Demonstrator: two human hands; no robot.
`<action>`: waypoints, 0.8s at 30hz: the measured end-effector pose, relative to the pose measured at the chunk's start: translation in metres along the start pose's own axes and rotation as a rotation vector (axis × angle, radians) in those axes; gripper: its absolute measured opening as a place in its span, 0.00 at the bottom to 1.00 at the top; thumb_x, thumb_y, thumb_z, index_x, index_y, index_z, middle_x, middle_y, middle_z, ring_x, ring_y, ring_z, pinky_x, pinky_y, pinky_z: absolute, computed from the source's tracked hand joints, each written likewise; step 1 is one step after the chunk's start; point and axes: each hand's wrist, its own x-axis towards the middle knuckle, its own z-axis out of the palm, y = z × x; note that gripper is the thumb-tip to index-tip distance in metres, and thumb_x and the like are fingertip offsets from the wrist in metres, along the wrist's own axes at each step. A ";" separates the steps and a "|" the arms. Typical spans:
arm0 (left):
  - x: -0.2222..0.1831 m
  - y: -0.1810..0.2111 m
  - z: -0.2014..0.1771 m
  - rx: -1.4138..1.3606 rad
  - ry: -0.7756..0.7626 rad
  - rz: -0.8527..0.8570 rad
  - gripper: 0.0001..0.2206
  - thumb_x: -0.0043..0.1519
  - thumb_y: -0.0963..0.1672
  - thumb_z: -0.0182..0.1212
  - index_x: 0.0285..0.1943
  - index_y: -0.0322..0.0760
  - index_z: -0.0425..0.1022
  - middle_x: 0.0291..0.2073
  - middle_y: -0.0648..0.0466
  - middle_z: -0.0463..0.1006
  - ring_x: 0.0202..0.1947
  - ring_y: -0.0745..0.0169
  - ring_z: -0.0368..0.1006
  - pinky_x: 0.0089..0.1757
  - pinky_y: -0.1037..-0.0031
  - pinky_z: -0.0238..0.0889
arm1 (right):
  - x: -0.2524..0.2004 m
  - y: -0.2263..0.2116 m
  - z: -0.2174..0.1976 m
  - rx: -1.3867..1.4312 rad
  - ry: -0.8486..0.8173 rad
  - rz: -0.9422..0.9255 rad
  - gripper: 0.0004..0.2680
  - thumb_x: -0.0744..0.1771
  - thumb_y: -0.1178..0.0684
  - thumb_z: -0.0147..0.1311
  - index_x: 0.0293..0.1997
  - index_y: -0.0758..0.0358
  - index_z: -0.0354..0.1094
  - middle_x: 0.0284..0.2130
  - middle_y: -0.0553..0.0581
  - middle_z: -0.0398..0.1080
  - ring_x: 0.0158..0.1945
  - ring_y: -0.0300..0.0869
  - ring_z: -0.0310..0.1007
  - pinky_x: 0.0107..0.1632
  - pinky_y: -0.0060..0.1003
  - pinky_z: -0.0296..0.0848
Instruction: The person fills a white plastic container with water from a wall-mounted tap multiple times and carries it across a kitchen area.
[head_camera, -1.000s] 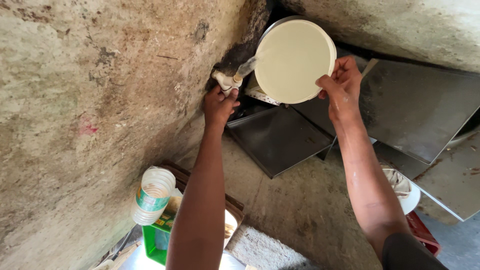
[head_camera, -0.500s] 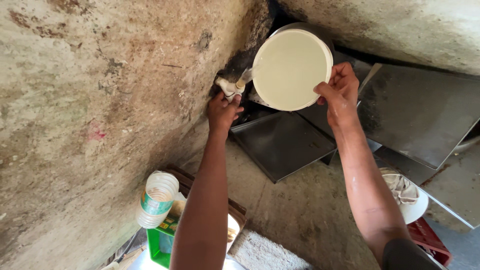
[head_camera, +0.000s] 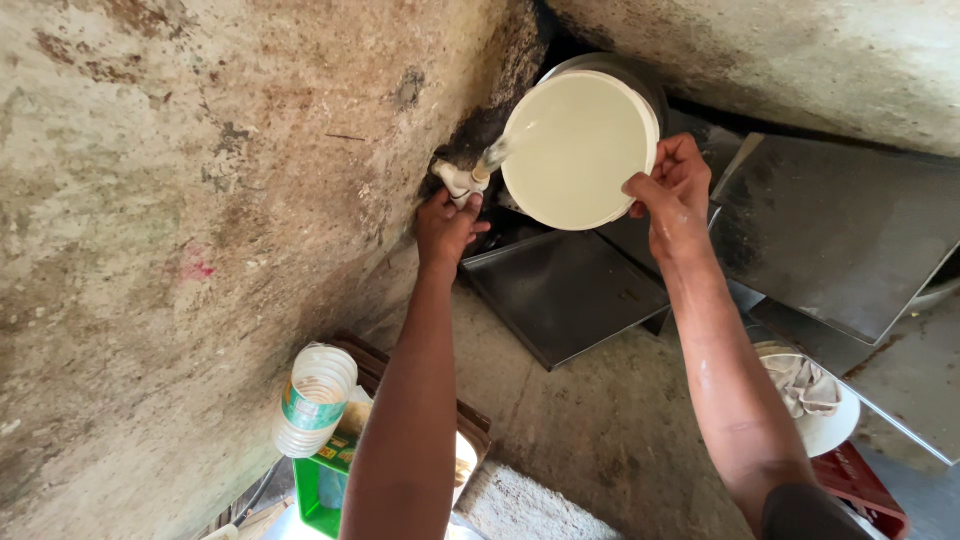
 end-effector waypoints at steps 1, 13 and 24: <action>0.000 0.000 0.000 0.000 0.000 0.001 0.17 0.62 0.46 0.64 0.58 0.37 0.74 0.41 0.54 0.85 0.28 0.63 0.82 0.33 0.72 0.70 | 0.000 0.000 0.000 -0.006 0.002 0.002 0.11 0.63 0.64 0.59 0.42 0.63 0.59 0.28 0.51 0.69 0.26 0.33 0.68 0.26 0.27 0.65; 0.006 -0.011 0.003 -0.008 0.059 0.018 0.16 0.62 0.46 0.66 0.56 0.37 0.76 0.37 0.55 0.85 0.23 0.65 0.81 0.26 0.77 0.67 | -0.003 -0.001 -0.001 0.009 -0.019 -0.008 0.10 0.63 0.64 0.58 0.43 0.63 0.60 0.28 0.51 0.69 0.26 0.32 0.67 0.27 0.27 0.63; 0.003 -0.018 0.038 0.203 0.474 0.122 0.14 0.57 0.49 0.69 0.46 0.39 0.84 0.31 0.48 0.88 0.33 0.53 0.84 0.40 0.61 0.74 | -0.010 -0.002 -0.007 0.022 0.008 0.016 0.11 0.62 0.66 0.58 0.42 0.62 0.59 0.28 0.50 0.67 0.25 0.33 0.65 0.26 0.28 0.62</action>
